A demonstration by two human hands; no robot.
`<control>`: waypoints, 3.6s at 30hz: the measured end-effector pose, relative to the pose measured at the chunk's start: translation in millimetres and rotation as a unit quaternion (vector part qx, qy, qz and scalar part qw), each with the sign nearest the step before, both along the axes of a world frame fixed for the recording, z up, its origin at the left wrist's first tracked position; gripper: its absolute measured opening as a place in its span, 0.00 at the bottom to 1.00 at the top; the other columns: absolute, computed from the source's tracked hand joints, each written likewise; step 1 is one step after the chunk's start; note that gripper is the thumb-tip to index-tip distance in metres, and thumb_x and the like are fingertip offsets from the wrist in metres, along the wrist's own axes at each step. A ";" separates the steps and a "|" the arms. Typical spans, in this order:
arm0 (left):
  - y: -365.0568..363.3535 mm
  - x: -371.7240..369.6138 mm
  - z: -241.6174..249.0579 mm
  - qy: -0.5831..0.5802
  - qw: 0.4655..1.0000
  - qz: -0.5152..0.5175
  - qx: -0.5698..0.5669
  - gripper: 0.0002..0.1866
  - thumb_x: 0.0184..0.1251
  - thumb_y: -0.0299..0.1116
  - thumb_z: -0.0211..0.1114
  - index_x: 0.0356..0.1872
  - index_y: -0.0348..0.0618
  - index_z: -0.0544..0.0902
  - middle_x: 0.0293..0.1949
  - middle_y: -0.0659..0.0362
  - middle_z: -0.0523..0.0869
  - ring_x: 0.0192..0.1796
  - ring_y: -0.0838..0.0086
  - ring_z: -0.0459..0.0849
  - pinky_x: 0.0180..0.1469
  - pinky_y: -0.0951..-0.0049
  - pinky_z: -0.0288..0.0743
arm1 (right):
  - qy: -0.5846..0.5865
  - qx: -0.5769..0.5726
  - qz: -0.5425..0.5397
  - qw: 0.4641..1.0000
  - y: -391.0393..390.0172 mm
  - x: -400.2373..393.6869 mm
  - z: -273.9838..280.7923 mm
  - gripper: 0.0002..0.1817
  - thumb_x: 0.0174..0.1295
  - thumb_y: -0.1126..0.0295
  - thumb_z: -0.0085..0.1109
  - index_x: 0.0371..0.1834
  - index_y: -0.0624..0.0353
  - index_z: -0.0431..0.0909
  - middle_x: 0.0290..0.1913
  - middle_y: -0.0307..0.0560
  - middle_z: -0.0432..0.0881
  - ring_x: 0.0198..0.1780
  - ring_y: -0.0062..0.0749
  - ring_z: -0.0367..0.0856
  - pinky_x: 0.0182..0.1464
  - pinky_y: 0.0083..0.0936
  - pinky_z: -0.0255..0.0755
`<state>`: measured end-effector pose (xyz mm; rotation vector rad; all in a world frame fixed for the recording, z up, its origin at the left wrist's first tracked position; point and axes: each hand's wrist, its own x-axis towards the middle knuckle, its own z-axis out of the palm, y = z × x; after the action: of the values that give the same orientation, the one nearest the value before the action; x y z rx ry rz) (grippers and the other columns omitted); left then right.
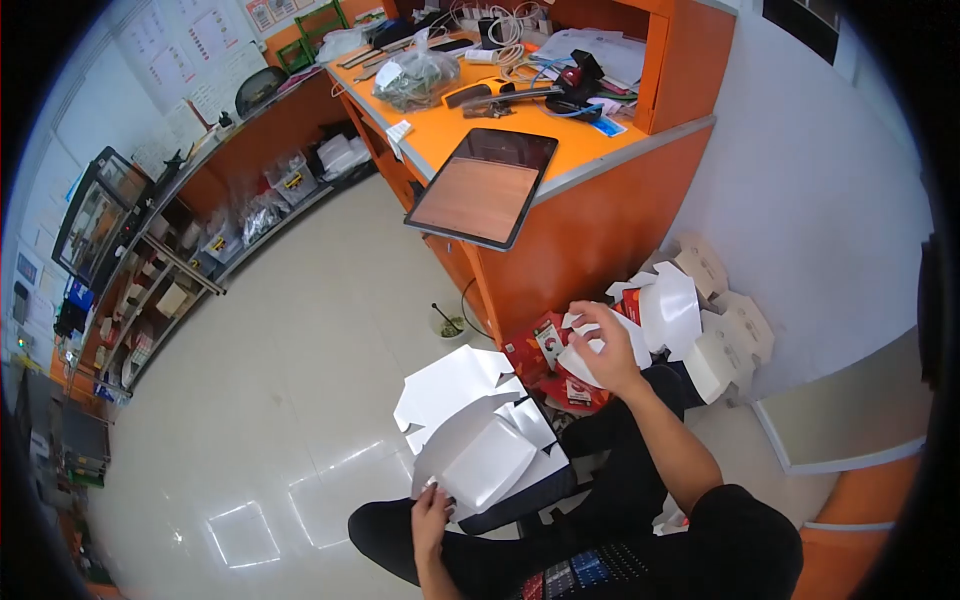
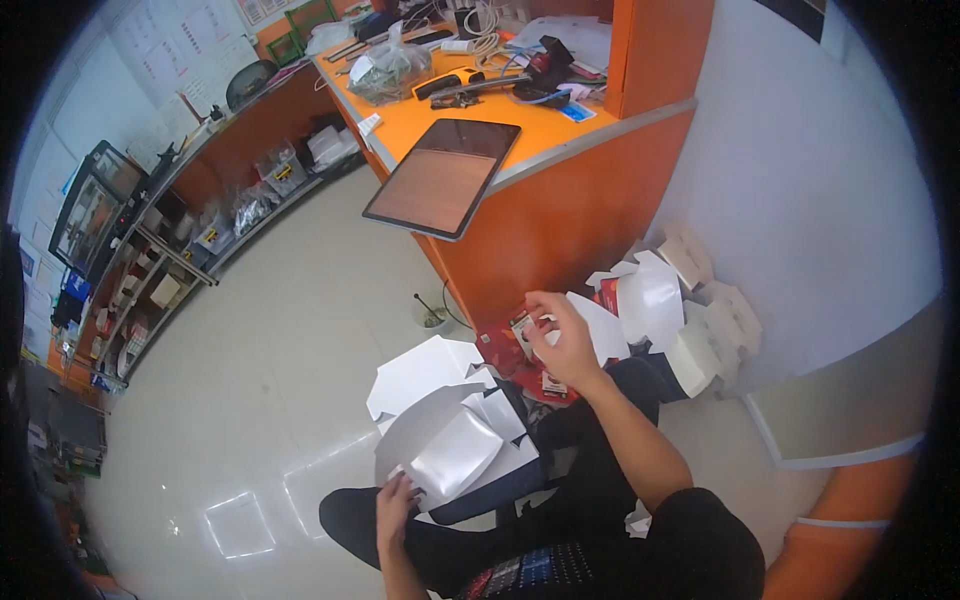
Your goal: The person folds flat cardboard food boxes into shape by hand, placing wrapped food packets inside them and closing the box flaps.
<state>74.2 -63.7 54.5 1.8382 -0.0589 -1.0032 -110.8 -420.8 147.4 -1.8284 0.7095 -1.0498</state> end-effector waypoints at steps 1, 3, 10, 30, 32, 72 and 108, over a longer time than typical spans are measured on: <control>-0.6 4.1 -18.0 -0.045 0.997 -0.056 0.020 0.30 0.76 0.41 0.63 0.69 0.26 0.73 0.48 0.49 0.87 0.49 0.68 0.87 0.46 0.70 0.80 | -0.016 0.023 -0.004 1.000 -4.4 2.5 -6.8 0.21 0.63 0.79 0.63 0.61 0.62 0.77 0.54 0.47 0.81 0.48 0.29 0.84 0.46 0.24 0.78; -5.3 6.4 -31.2 -0.085 0.993 -0.069 0.054 0.30 0.76 0.42 0.63 0.69 0.27 0.73 0.48 0.48 0.88 0.47 0.68 0.87 0.45 0.70 0.80 | -0.032 0.059 -0.013 0.998 -1.7 3.8 -17.5 0.19 0.64 0.78 0.63 0.59 0.62 0.77 0.52 0.46 0.82 0.47 0.27 0.84 0.45 0.22 0.78; -12.8 13.0 51.3 -0.189 0.973 -0.129 0.040 0.21 0.77 0.41 0.62 0.55 0.28 0.84 0.44 0.48 0.91 0.43 0.65 0.90 0.45 0.69 0.81 | -0.012 -0.046 -0.084 0.995 0.4 -6.9 -11.4 0.14 0.67 0.74 0.63 0.54 0.62 0.79 0.47 0.47 0.83 0.48 0.32 0.83 0.50 0.29 0.77; -492.1 159.8 235.6 -0.546 0.790 -0.276 -0.040 0.33 0.79 0.56 0.51 0.62 0.31 0.79 0.59 0.39 0.84 0.63 0.52 0.83 0.65 0.61 0.72 | 0.188 -0.092 -0.197 0.958 -212.0 101.1 75.6 0.21 0.74 0.64 0.45 0.66 0.52 0.78 0.76 0.41 0.70 0.79 0.35 0.58 0.73 0.79 0.35; -512.3 173.2 227.5 -0.518 0.804 -0.285 -0.067 0.33 0.80 0.55 0.49 0.61 0.29 0.79 0.57 0.40 0.85 0.60 0.54 0.84 0.63 0.61 0.72 | 0.200 -0.084 -0.196 0.956 -209.1 101.1 79.5 0.21 0.73 0.64 0.46 0.66 0.51 0.78 0.76 0.40 0.70 0.79 0.34 0.57 0.73 0.79 0.36; -157.6 -17.5 376.4 -0.820 0.412 -0.236 -0.318 0.18 0.79 0.30 0.57 0.65 0.38 0.78 0.67 0.47 0.77 0.71 0.55 0.71 0.74 0.59 0.60 | 0.201 -0.091 -0.190 0.957 -217.5 107.1 70.5 0.24 0.73 0.56 0.46 0.67 0.51 0.73 0.73 0.39 0.69 0.77 0.36 0.55 0.65 0.75 0.50; -22.7 -26.5 363.9 -0.730 0.512 -0.416 -0.179 0.14 0.78 0.32 0.57 0.57 0.37 0.81 0.57 0.48 0.84 0.60 0.56 0.79 0.63 0.61 0.69 | 0.238 -0.005 0.016 0.971 41.6 -53.4 -170.9 0.12 0.70 0.63 0.58 0.47 0.58 0.84 0.48 0.52 0.84 0.50 0.51 0.83 0.54 0.41 0.77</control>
<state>47.7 -86.3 418.3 1.6550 -2.1451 0.3877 -164.2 -379.2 -23.5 -2.1178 0.9492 -0.5911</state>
